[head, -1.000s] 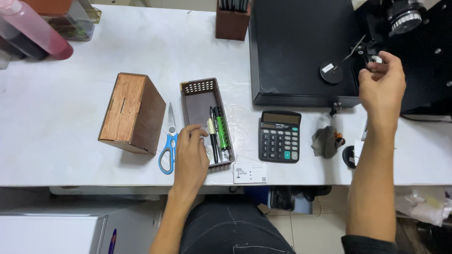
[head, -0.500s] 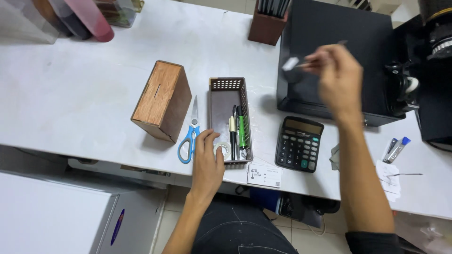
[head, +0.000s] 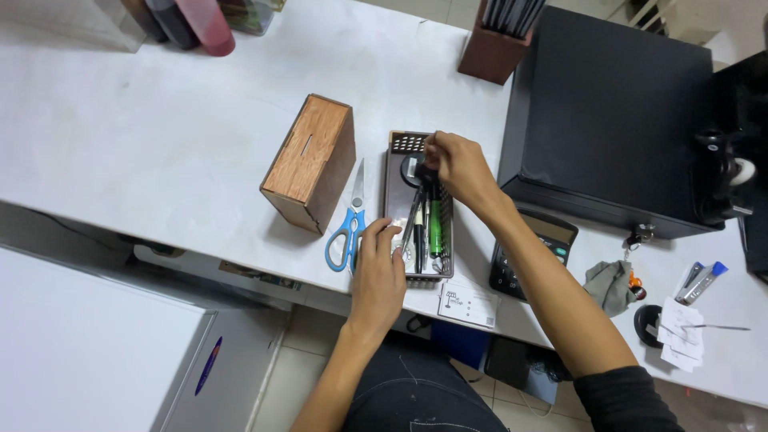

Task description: Cleaning and organizing a service counter by wiping surfaces and arranging items like a cash box and tip jar.

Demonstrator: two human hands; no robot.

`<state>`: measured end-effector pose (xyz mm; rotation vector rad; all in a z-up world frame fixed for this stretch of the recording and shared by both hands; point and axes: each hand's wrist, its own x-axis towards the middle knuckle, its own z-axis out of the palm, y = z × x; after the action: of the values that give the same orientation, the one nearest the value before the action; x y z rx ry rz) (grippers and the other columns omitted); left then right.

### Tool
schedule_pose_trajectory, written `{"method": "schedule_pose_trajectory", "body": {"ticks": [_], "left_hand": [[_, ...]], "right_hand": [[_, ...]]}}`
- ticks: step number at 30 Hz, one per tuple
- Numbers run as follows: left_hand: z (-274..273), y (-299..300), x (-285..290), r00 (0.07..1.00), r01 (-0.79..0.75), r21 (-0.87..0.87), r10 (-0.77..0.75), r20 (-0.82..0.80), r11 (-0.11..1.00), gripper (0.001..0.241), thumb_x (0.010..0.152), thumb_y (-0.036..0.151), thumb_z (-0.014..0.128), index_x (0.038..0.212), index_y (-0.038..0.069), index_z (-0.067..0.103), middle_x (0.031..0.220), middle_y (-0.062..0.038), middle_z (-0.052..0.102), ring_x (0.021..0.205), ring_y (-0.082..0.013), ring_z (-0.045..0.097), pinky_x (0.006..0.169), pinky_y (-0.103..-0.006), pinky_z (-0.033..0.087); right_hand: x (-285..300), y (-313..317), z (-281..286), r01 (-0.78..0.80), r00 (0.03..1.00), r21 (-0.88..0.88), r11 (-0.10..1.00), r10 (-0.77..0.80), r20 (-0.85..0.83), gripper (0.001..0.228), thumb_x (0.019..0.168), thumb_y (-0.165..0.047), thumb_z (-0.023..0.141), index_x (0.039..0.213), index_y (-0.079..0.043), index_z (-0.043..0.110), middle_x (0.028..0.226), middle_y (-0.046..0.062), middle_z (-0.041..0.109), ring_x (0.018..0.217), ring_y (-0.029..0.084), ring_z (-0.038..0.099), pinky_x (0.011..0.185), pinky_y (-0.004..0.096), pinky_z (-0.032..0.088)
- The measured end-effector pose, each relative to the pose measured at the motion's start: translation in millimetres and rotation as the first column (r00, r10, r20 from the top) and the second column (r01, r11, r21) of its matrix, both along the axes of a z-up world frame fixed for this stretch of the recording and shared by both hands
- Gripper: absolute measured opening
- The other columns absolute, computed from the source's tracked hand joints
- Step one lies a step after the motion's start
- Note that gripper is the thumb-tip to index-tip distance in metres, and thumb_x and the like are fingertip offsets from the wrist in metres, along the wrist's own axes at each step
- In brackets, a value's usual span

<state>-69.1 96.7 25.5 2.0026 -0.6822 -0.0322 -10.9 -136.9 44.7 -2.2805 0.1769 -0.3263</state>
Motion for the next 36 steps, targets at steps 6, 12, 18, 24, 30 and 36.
{"method": "schedule_pose_trajectory", "body": {"ticks": [6, 12, 18, 24, 30, 36], "left_hand": [[-4, -10, 2, 0.977, -0.022, 0.089, 0.003, 0.215, 0.996, 0.031, 0.089, -0.002, 0.057, 0.119, -0.002, 0.061, 0.133, -0.018, 0.056, 0.121, -0.0402, 0.055, 0.103, -0.0457, 0.046], [2, -58, 23, 0.964, 0.142, 0.476, -0.231, 0.135, 0.868, 0.036, 0.081, -0.002, 0.064, 0.117, -0.005, 0.062, 0.119, -0.020, 0.061, 0.117, -0.0369, 0.057, 0.095, -0.0396, 0.054], [-31, -95, 39, 0.992, 0.107, 0.496, -0.127, 0.008, 0.862, 0.061, 0.082, 0.000, 0.065, 0.134, -0.020, 0.041, 0.116, -0.034, 0.057, 0.101, -0.0447, 0.065, 0.084, -0.0457, 0.058], [-39, -108, 49, 0.992, 0.047, 0.348, -0.003, -0.125, 0.936, 0.041, 0.090, 0.005, 0.064, 0.120, -0.014, 0.044, 0.114, -0.038, 0.058, 0.098, -0.0507, 0.066, 0.084, -0.0528, 0.057], [-36, -108, 61, 0.971, 0.058, 0.232, -0.001, -0.238, 0.971, 0.058, 0.083, 0.004, 0.071, 0.124, -0.014, 0.035, 0.103, -0.042, 0.062, 0.096, -0.0560, 0.064, 0.088, -0.0570, 0.052], [-33, -106, 56, 0.945, 0.133, 0.125, -0.088, -0.315, 0.983, 0.060, 0.083, 0.001, 0.066, 0.133, -0.006, 0.033, 0.102, -0.039, 0.066, 0.100, -0.0560, 0.065, 0.088, -0.0567, 0.051]], "right_hand": [[0, 6, 6, 0.037, 0.995, 0.027, 0.999, -0.039, 0.087, 0.015, 0.101, -0.001, 0.052, 0.102, 0.006, 0.065, 0.087, 0.017, 0.073, 0.081, 0.023, 0.076, 0.074, 0.035, 0.060], [2, 2, 11, 0.043, 0.994, -0.239, 0.970, -0.018, 0.106, 0.016, 0.097, -0.003, 0.062, 0.104, 0.005, 0.075, 0.092, 0.023, 0.071, 0.080, 0.036, 0.068, 0.073, 0.043, 0.053], [-12, 0, 17, 0.132, 0.991, -0.187, 0.973, -0.124, 0.058, 0.018, 0.097, -0.007, 0.063, 0.108, -0.001, 0.077, 0.100, 0.018, 0.071, 0.086, 0.030, 0.071, 0.080, 0.039, 0.056], [-94, 8, 51, 0.252, 0.945, -0.025, 0.967, -0.241, 0.220, 0.029, 0.101, -0.009, 0.062, 0.128, -0.003, 0.071, 0.120, 0.016, 0.070, 0.099, 0.022, 0.070, 0.084, 0.033, 0.057], [-195, -8, 39, 0.580, 0.782, 0.145, 0.802, -0.597, 0.178, 0.025, 0.103, -0.008, 0.059, 0.125, -0.005, 0.072, 0.123, 0.007, 0.070, 0.103, 0.012, 0.069, 0.082, 0.024, 0.054], [-327, -48, 15, 0.812, 0.510, 0.102, 0.574, -0.784, 0.354, 0.024, 0.109, 0.001, 0.055, 0.128, -0.001, 0.069, 0.126, 0.010, 0.066, 0.106, 0.014, 0.068, 0.086, 0.022, 0.055]]}}
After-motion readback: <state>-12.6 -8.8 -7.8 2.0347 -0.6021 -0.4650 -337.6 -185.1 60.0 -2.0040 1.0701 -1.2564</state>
